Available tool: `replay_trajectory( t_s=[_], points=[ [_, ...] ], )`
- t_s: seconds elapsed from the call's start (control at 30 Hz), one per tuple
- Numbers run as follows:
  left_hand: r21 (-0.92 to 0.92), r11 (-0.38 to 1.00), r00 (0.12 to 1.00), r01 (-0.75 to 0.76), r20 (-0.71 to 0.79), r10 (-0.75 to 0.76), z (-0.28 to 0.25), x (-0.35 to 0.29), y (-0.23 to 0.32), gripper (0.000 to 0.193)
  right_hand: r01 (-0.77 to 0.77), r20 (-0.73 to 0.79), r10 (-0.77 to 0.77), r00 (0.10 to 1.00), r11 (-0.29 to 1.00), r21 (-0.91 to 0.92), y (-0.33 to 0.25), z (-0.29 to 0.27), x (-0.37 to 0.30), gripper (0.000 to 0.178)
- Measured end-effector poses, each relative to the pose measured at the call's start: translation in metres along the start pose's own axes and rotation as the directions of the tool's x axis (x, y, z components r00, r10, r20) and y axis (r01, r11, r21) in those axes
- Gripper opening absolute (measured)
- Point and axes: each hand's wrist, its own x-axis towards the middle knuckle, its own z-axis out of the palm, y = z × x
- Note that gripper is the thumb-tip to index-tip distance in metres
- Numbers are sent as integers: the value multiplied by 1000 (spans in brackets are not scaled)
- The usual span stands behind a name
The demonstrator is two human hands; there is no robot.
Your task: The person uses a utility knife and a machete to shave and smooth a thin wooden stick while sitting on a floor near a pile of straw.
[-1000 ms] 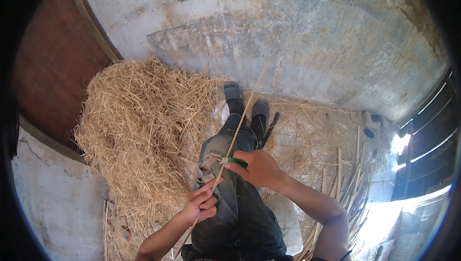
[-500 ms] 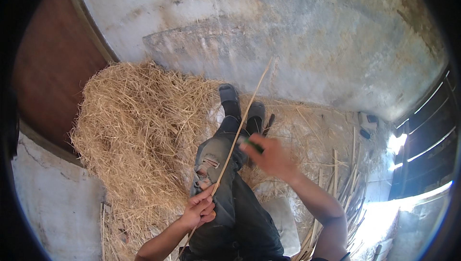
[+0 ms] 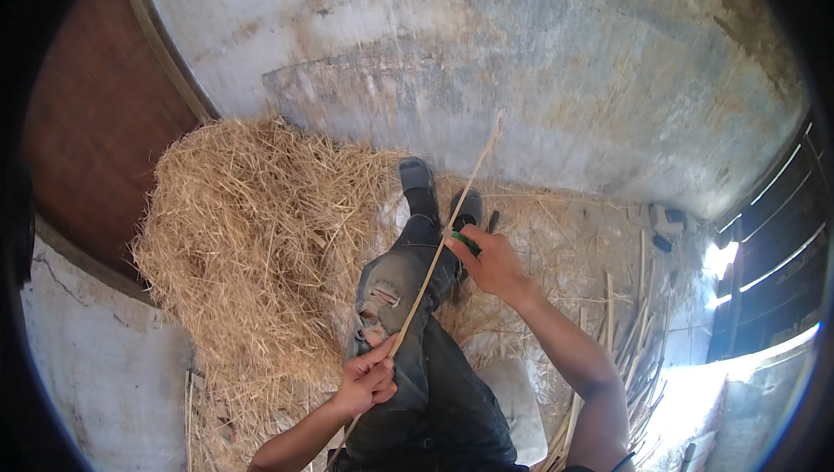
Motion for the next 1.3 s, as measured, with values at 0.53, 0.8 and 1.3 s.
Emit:
replay_trajectory(
  t_s=[0.53, 0.8, 1.3],
  points=[
    [47, 999, 999, 12, -35, -11, -2, 2, 5, 52, 30, 207, -42, 977, 998, 58, 14, 15, -4, 32],
    [105, 994, 1000, 18, 5, -19, 3, 3, 5, 51, -115, -365, 112, 924, 993, 12, 132, -15, 60, 39],
    [0, 1000, 1000, 14, -1, -14, -6, -7, 2, 51, 111, -249, -109, 962, 994, -8, 110, -31, 61, 29]
  ],
)
